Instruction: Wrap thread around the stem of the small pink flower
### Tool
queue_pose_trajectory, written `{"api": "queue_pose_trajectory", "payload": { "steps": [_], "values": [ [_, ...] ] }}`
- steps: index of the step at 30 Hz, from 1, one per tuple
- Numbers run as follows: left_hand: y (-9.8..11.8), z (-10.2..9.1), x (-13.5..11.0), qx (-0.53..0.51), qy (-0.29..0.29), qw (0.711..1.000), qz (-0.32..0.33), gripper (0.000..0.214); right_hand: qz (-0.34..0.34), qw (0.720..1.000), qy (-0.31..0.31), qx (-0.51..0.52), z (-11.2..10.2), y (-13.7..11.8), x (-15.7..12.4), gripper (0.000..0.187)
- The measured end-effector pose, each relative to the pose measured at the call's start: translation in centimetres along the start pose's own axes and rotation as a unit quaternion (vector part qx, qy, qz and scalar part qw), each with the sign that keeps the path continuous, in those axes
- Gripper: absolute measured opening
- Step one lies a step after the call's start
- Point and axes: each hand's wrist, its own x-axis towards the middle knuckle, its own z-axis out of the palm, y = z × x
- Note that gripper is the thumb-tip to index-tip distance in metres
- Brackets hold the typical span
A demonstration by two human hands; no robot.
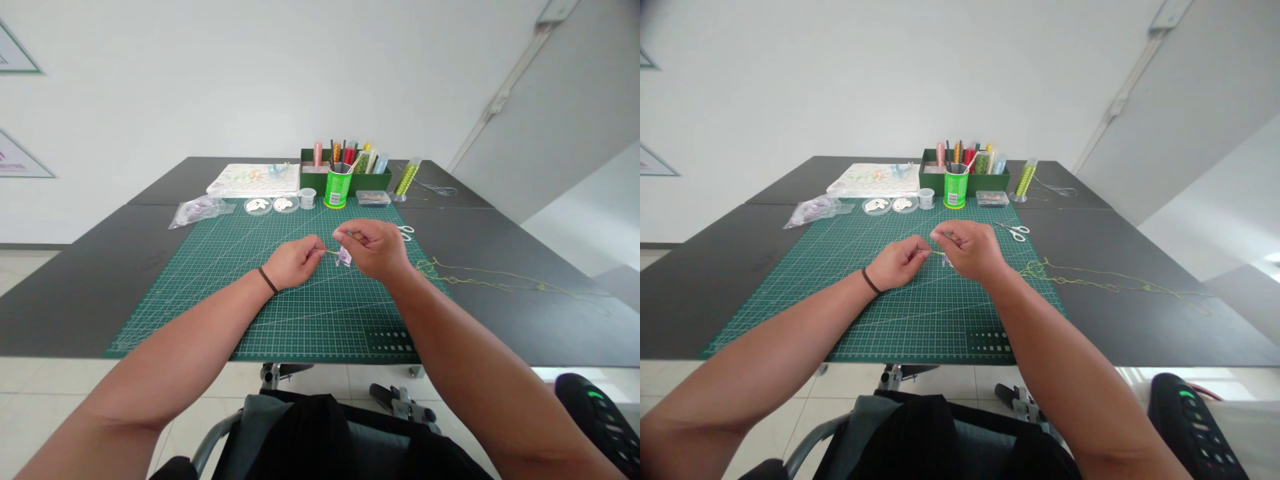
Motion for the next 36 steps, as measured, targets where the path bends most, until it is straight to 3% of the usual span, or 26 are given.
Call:
{"api": "queue_pose_trajectory", "payload": {
  "steps": [12,31,36],
  "values": [
    [0.2,-0.2,-0.1,-0.048,-0.041,0.998,0.012,0.017,0.058,0.997,0.037,0.019,0.3,1.5,0.5,0.021],
    [0.7,-0.6,-0.2,-0.073,-0.055,0.996,0.016,0.013,0.128,0.99,0.013,0.052,1.2,3.1,0.9,0.024],
    [0.8,-0.6,-0.2,-0.084,-0.036,0.996,0.021,0.015,0.16,0.986,-0.011,0.047,1.3,3.1,1.0,0.021]
  ]
}}
